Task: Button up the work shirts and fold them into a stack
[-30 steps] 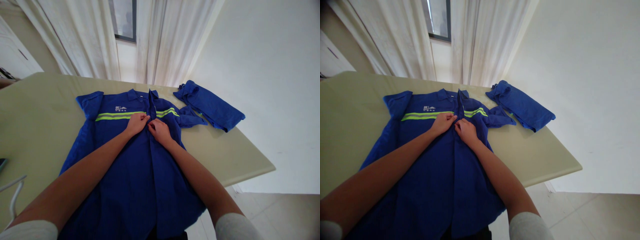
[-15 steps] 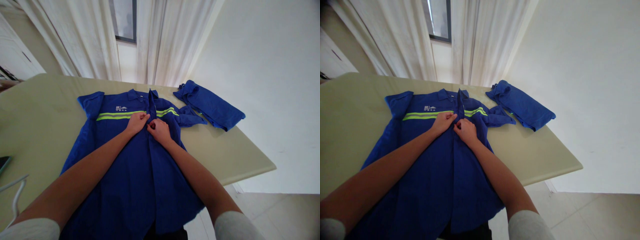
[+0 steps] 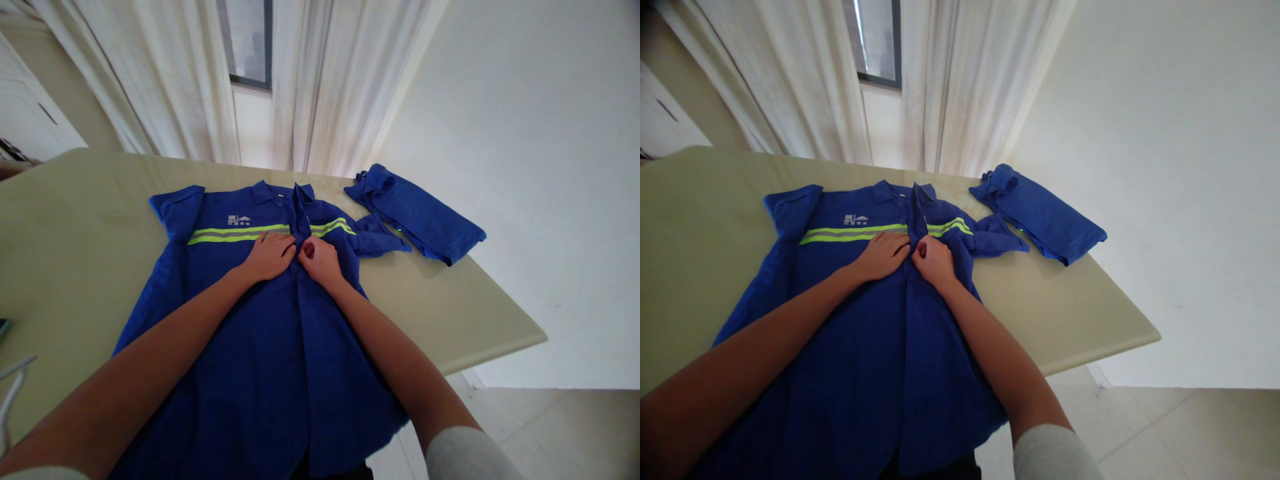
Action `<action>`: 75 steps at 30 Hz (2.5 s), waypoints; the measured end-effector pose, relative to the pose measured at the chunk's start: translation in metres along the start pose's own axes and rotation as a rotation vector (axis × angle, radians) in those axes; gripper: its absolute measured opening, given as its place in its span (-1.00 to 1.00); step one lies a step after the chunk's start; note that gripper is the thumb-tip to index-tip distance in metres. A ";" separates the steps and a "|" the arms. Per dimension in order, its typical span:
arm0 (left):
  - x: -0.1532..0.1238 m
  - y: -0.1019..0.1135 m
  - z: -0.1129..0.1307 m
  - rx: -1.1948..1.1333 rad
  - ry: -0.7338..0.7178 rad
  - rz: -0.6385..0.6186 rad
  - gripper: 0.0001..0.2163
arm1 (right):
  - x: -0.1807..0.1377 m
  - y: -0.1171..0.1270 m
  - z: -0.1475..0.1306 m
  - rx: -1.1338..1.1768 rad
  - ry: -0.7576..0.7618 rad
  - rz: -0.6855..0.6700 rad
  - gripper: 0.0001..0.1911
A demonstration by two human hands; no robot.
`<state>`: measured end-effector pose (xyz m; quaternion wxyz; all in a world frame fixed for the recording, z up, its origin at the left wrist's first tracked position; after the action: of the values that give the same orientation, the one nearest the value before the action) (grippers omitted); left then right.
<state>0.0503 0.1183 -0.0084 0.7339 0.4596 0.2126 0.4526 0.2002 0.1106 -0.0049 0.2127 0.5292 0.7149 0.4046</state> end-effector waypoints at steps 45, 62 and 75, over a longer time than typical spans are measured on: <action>-0.016 0.006 0.013 -0.287 0.067 0.001 -0.67 | -0.034 0.006 -0.034 -0.191 0.359 -0.358 -0.92; -0.019 0.005 0.006 -0.467 0.075 0.105 -0.66 | -0.028 0.005 -0.020 -0.024 0.038 -0.187 -0.82; -0.016 0.001 0.004 -0.629 -0.060 -0.027 -0.75 | -0.023 0.015 -0.009 0.049 0.210 -0.127 -0.85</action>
<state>0.0446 0.1027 -0.0073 0.8520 0.2204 0.0463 0.4727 0.2101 0.0881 0.0101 0.1487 0.4426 0.7748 0.4261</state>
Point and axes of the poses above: each hand's wrist, its own x-axis towards the middle knuckle, its own y-axis out of the back of the hand, z = x × y, the point moved 6 cm from there along x, towards the middle knuckle, and after that the axes turned 14 degrees about -z, right-handed, at the moved point
